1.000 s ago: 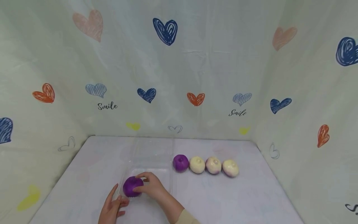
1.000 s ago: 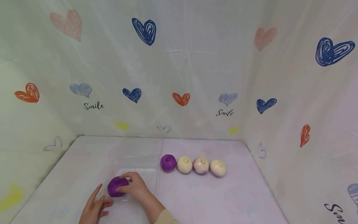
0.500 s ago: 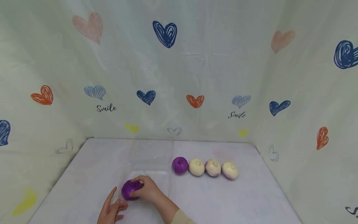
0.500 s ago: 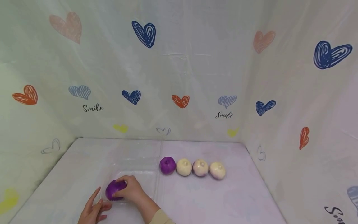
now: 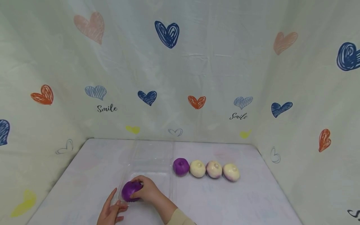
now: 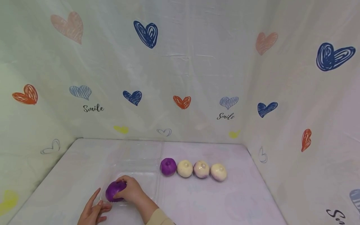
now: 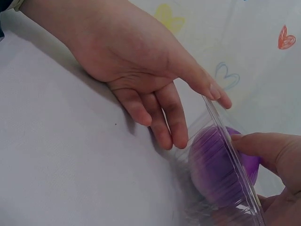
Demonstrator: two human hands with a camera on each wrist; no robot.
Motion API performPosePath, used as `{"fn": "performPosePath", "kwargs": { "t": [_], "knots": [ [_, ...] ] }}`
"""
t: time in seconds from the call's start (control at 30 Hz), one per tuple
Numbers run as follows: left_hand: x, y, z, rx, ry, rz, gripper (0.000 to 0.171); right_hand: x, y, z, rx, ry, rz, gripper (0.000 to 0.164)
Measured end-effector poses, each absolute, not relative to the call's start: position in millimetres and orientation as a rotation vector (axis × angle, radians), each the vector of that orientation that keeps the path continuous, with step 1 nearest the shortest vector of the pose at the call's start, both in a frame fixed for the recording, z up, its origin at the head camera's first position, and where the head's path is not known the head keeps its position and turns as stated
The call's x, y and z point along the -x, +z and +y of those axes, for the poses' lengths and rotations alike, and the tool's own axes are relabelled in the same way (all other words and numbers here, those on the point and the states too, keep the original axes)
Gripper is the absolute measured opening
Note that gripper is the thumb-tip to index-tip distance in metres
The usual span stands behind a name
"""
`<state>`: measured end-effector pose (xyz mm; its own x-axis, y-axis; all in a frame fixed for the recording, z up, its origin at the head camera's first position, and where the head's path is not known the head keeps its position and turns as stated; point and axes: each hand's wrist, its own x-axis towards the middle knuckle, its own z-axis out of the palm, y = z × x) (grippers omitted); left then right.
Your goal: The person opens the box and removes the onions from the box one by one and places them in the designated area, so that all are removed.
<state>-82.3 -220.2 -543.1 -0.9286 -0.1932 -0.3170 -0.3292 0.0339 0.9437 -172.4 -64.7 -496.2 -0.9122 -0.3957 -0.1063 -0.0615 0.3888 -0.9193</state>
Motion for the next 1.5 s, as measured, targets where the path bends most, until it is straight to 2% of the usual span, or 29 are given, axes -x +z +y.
{"fn": "performPosePath", "kwargs": {
  "t": [0.53,0.77,1.17,1.5],
  "knots": [
    [83.8,-542.7,-214.8,0.564,1.993,2.220,0.072,176.7,-499.4,-57.4,0.331,-1.544,2.328,0.042],
    [83.1,-544.6,-216.4,0.540,2.009,2.225,0.085,179.4,-496.2,-51.5,0.340,-1.541,2.341,0.041],
    [83.9,-541.9,-216.6,0.591,1.966,2.254,0.070,187.3,-476.4,-26.5,0.320,-1.706,2.144,0.040],
    [86.6,-548.0,-217.8,0.633,1.874,2.294,0.067,192.3,-458.4,5.2,0.328,-1.769,2.085,0.041]
  ]
}}
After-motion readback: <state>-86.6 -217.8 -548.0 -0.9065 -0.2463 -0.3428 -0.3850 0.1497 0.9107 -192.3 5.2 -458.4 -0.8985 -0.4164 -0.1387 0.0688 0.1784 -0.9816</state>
